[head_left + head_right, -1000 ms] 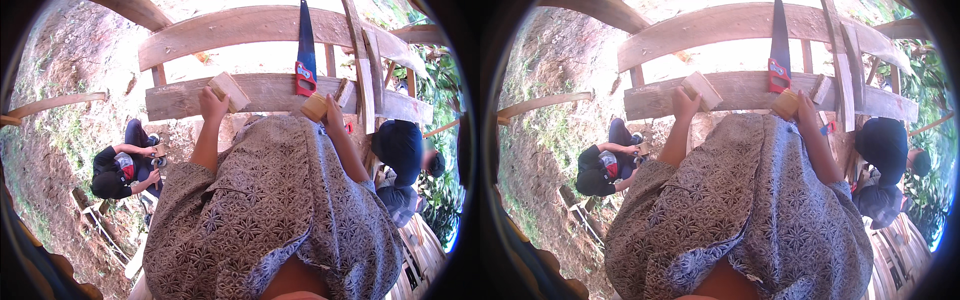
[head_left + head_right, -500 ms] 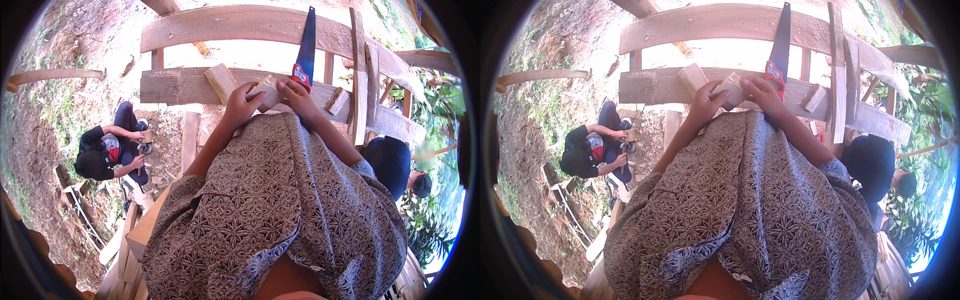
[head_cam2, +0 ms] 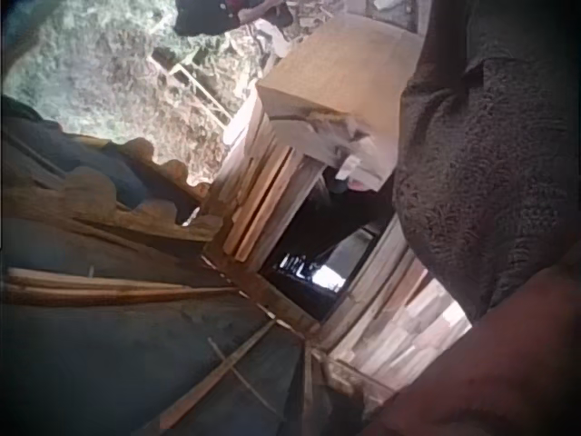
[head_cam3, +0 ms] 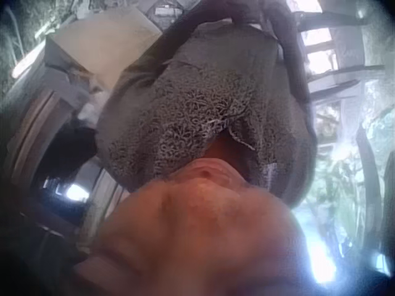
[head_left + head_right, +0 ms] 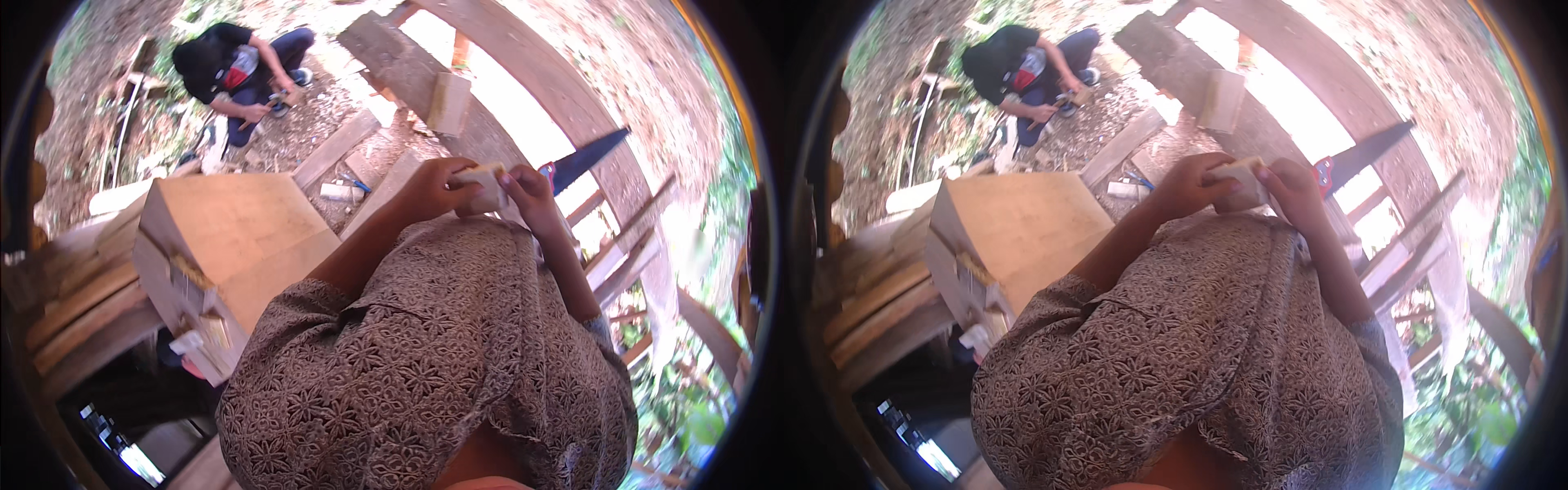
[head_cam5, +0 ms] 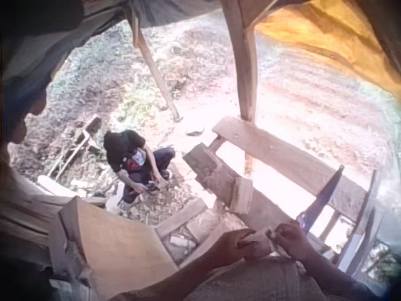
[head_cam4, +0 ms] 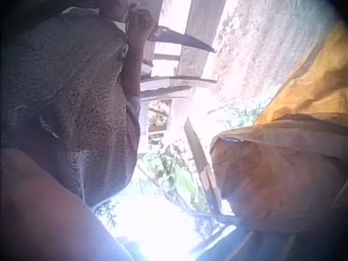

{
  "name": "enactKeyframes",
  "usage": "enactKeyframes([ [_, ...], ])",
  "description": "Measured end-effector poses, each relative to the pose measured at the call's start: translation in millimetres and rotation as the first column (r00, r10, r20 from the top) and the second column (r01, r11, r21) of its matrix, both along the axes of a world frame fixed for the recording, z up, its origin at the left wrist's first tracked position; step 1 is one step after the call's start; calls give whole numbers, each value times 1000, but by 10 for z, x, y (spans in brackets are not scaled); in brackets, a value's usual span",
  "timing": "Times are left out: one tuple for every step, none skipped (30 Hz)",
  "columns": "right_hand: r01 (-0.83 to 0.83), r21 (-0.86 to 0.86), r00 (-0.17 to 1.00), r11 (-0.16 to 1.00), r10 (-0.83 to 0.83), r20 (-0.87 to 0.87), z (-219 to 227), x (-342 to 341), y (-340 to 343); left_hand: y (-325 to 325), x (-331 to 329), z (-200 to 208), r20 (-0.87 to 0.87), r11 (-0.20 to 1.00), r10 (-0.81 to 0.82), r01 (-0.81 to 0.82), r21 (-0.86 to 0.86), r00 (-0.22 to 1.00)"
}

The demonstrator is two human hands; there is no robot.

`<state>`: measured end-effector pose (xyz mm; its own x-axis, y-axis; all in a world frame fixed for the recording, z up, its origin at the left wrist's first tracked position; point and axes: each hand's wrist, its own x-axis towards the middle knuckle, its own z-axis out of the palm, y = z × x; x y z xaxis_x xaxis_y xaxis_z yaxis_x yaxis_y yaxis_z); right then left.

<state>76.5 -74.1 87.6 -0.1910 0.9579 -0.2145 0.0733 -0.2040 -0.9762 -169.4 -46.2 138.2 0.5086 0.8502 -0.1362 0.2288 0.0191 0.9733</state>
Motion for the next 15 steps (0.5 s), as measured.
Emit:
enactKeyframes([
  [-21, 8, 985, 1000, 19, 171, -10, 19, -79, -141, -1, -54, 54, 989, 52, -44, -138, 997],
  [-43, -20, 977, 999, 46, 210, -27, 32, -143, -216, -8, -63, -64, 1000, 11, -12, -10, 998],
  [-74, -4, 981, 997, 74, 182, -159, 53, -184, -285, -47, -65, -202, 995, -19, 37, 89, 979],
  [-94, 3, 983, 996, 92, 161, -350, 69, -239, -380, -58, -135, -186, 997, 43, -31, 69, 982],
  [-142, -15, 985, 990, 142, 94, -523, 56, -290, -514, -116, -229, -169, 995, 98, -91, 48, 981],
  [-179, -86, 983, 980, 181, 17, -619, 35, -312, -669, -223, -277, -139, 974, 224, -228, -12, 965],
  [-214, -153, 977, 965, 209, -51, -708, 30, -315, -783, -291, -337, -95, 939, 330, -337, -65, 939],
  [-246, -269, 967, 931, 218, -132, -746, 20, -296, -865, -372, -445, -51, 899, 419, -422, -119, 907],
  [-291, -389, 951, 874, 221, -215, -777, -15, -296, -1039, -527, -767, 8, 778, 620, -614, -135, 784],
  [-296, -386, 954, 874, 246, -174, -812, 92, -264, -1092, -631, -679, 14, 586, 774, -709, -393, 633],
  [-305, -383, 952, 872, 272, -140, -826, 156, -224, -1193, -866, -753, 97, 433, 889, -750, -501, 448],
  [-301, -381, 953, 874, 285, -99, -855, 241, -164, -1268, -1087, -629, 144, 280, 959, -751, -598, 243],
  [-294, -354, 955, 888, 291, -63, -911, 306, -94, -1395, -1371, -656, 149, 141, 987, -815, -562, 68],
  [-285, -378, 959, 881, 263, -110, -887, 316, -70, -1604, -1723, -660, 215, 46, 973, -833, -552, -88],
  [-262, -401, 964, 878, 219, -149, -838, 356, -37, -1747, -2016, -548, 322, -38, 908, -817, -575, -269],
])
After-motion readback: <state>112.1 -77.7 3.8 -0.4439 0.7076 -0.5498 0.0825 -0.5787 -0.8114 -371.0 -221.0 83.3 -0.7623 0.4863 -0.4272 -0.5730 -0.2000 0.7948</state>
